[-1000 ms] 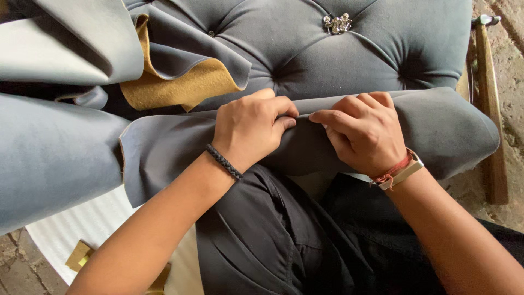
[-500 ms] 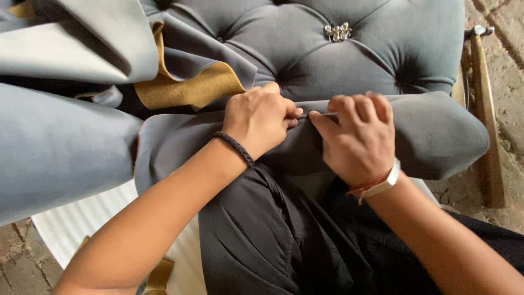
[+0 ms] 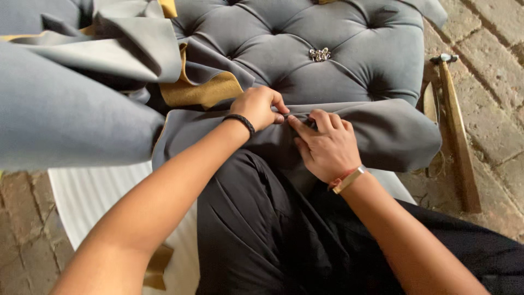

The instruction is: The person sits on the floor beside a tufted gray sofa and fits a strip of yellow foam along the sofa's armrest edge, cutting the foam to length with scissors. They fold the gray fabric over the foam, press it into place, hammer tacks along the edge, and trim excess fabric with shears.

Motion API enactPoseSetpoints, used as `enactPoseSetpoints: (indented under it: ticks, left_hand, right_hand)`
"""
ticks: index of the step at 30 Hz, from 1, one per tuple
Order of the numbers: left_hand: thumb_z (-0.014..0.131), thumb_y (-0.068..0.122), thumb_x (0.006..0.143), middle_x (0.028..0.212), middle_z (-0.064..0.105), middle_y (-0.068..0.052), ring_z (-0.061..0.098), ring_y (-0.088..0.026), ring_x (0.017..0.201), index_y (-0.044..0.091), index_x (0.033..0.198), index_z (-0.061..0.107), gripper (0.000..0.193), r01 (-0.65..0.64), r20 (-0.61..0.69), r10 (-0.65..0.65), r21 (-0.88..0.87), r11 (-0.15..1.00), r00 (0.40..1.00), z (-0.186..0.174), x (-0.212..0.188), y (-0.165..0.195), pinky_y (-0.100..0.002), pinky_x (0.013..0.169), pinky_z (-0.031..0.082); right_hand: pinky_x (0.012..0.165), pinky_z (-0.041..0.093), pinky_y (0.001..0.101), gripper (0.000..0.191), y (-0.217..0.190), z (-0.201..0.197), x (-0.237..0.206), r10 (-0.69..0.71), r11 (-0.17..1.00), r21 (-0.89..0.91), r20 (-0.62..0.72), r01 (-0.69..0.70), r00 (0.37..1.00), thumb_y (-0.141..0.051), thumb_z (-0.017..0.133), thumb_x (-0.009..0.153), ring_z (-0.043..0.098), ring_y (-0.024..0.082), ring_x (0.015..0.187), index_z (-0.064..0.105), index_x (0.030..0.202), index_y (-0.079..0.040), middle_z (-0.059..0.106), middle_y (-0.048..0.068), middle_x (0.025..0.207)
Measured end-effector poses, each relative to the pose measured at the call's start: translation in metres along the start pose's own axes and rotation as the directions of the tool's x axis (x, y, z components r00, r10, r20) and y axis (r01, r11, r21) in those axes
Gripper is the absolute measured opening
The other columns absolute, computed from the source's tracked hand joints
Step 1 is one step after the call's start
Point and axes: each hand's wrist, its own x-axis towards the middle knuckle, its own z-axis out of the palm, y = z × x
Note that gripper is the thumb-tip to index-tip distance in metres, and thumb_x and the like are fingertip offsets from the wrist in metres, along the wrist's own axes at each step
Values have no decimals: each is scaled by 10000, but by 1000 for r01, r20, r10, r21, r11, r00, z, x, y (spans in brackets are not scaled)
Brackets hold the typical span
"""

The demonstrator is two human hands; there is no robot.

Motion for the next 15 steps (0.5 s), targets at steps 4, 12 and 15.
enactPoseSetpoints:
  ticks: [4,12,15]
  left_hand:
    - [872,259,728,972,776,-38,731,-243,925,274,881,822,162,61,-105,-55,54,997,993,8,-1,6,-395,805,577]
    - [829,237,781,943,762,-53,728,-266,907,305,809,858,79,243,-223,-199,192,951,954,21,17,16,-393,809,583]
    - [820,202,785,933,768,-81,729,-286,916,260,847,854,92,52,-210,12,296,954,978,25,14,11,-407,828,580]
  right_hand:
    - [880,450,455,445,3,5,-1,43,999,7,-26,-43,999,-300,704,859,571,274,1087,715,1297,-225,587,74,1158]
    - [885,444,458,486,6,9,2,34,999,-32,10,-34,999,-325,673,841,564,277,1100,713,1304,-181,593,80,1157]
    - [901,449,452,506,4,6,2,49,998,-31,22,-48,999,-318,670,806,568,278,1104,714,1291,-181,596,89,1167]
